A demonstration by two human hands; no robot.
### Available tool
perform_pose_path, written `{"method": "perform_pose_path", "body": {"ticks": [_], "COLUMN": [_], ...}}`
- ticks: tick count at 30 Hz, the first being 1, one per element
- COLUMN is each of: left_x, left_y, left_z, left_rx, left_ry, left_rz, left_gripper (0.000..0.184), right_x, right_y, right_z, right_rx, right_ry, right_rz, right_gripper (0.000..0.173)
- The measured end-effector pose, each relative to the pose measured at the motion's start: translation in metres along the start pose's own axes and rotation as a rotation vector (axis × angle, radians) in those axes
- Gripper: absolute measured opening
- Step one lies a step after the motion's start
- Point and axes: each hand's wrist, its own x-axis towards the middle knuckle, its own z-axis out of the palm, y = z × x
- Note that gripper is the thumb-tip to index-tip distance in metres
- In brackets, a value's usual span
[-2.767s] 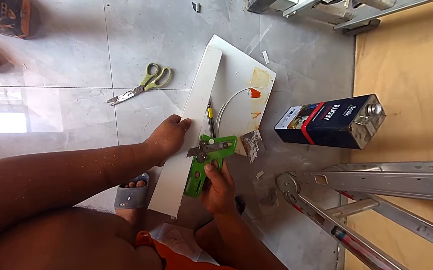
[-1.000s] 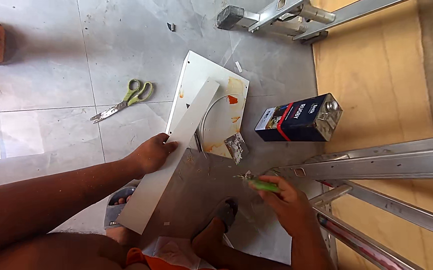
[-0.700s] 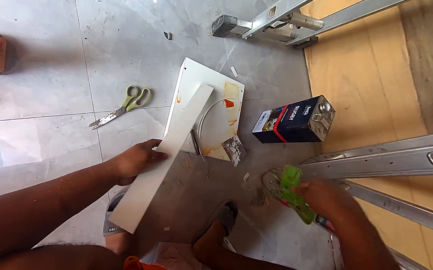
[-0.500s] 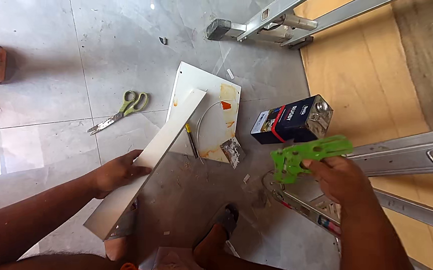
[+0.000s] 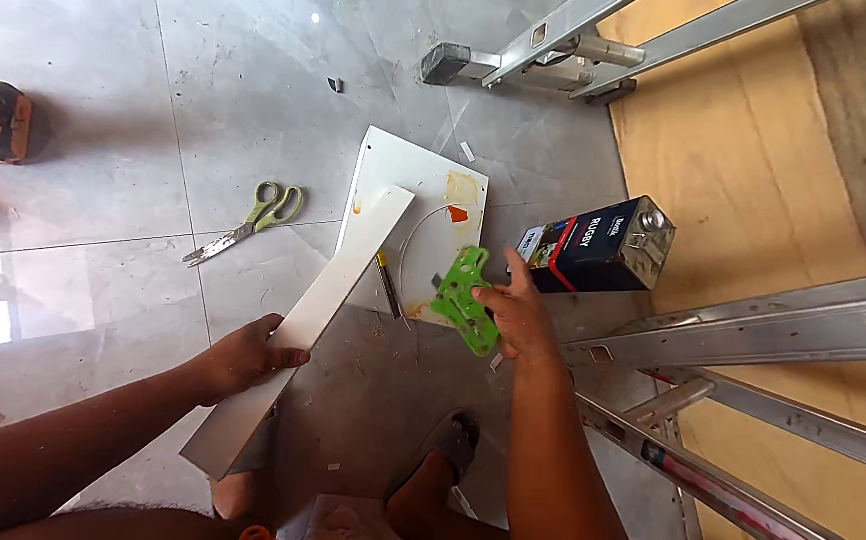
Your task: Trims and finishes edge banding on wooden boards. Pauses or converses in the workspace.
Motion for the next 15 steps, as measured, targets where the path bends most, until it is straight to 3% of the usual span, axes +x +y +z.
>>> {"method": "perform_pose_path", "body": {"ticks": [1, 3, 4, 6, 8, 10, 12, 15], "left_x": [0.006, 0.017, 0.021, 0.024, 0.021, 0.015, 0.009, -0.003], "left_y": [-0.006, -0.018, -0.024, -0.029, -0.025, -0.017, -0.008, 0.014], "left_z": [0.000, 0.000, 0.001, 0.001, 0.002, 0.004, 0.006, 0.012], "left_rx": [0.058, 0.135, 0.153, 0.160, 0.116, 0.032, -0.051, -0.117], "left_ry": [0.021, 0.050, 0.053, 0.036, -0.013, -0.070, -0.125, -0.200], "left_rz": [-0.004, -0.013, -0.024, -0.048, -0.060, -0.063, -0.053, -0.059], "left_gripper": [0.050, 0.048, 0.047, 0.045, 0.041, 0.037, 0.035, 0.036], "right_x": [0.002, 0.004, 0.005, 0.001, -0.001, 0.000, 0.000, 0.006], "right_y": [0.003, 0.009, 0.012, 0.011, 0.012, 0.013, 0.012, 0.009], "right_z": [-0.006, -0.025, -0.033, -0.041, -0.044, -0.031, -0.018, -0.007], "right_rx": [0.021, 0.246, 0.402, 0.657, 0.584, 0.393, 0.192, 0.146], "right_ry": [0.047, 0.059, 0.023, -0.061, -0.152, -0.096, -0.077, -0.074], "right_rz": [-0.026, -0.099, -0.115, -0.109, -0.113, -0.059, 0.014, 0.059], "right_gripper": [0.075, 0.043, 0.040, 0.055, 0.045, 0.019, 0.009, 0.024]}}
